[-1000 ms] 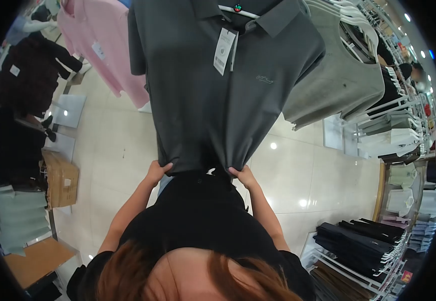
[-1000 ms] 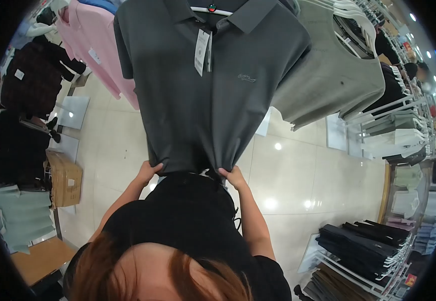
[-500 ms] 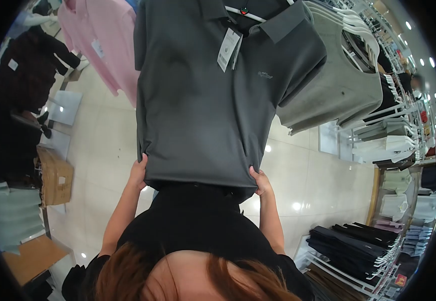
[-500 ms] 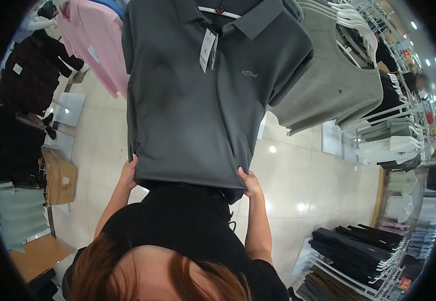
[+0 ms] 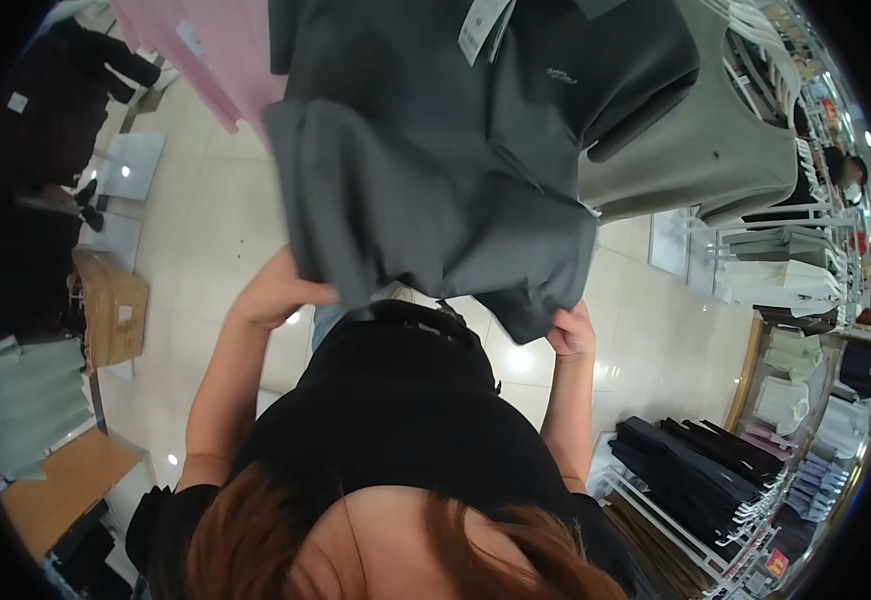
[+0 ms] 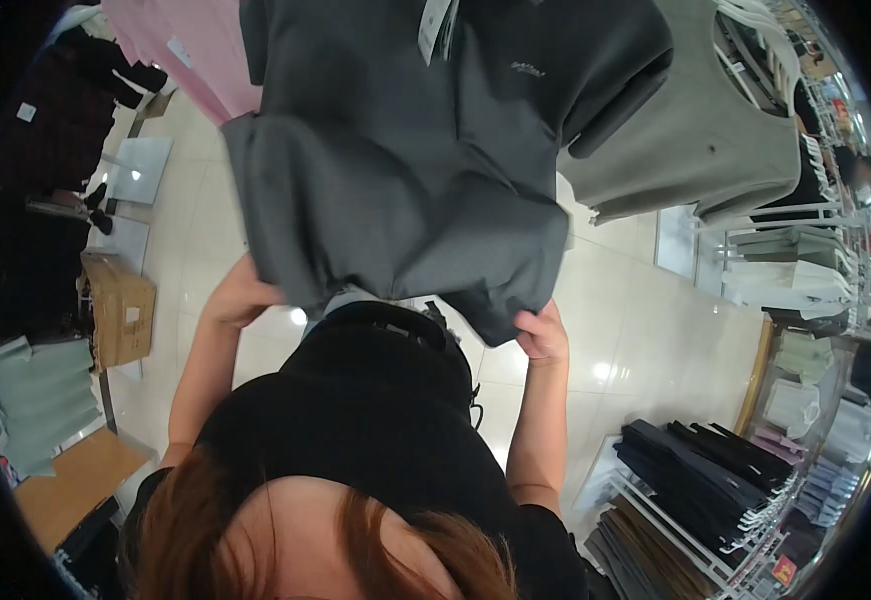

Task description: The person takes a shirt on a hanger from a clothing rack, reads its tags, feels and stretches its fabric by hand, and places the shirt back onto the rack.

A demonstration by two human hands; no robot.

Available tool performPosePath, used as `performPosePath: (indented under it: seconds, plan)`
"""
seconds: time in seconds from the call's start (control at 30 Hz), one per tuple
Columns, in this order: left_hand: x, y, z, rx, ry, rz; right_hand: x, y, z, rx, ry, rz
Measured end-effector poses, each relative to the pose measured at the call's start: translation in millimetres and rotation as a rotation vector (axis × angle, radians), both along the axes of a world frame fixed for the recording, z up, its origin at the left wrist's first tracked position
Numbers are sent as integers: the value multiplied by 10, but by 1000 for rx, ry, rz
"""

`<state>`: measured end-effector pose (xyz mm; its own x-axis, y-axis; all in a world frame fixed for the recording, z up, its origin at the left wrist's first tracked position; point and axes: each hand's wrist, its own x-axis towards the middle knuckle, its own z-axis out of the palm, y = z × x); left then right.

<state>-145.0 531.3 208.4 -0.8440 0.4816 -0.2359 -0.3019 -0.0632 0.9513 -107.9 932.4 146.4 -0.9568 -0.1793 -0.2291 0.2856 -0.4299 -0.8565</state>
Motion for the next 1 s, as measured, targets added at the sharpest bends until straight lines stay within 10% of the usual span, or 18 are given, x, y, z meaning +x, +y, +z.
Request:
performPosePath:
  seconds: [0.17,0.3,0.57,0.8,1.0]
  plan:
    - [-167,403,125,540,-378,410,-228,-363,362,115,-332,-179]
    - [-187,471,154,637,-401,416,-217,-548,256,1128,95,-287]
    - [-43,854,311,441,-267,251,-249,-1551,944,414,378,-198]
    - [67,859,453,358,-247,208,-378,-1506,728,925,910,-147]
    - [64,743,458,110,-105,422,-350,-1599,894,660,462,-139]
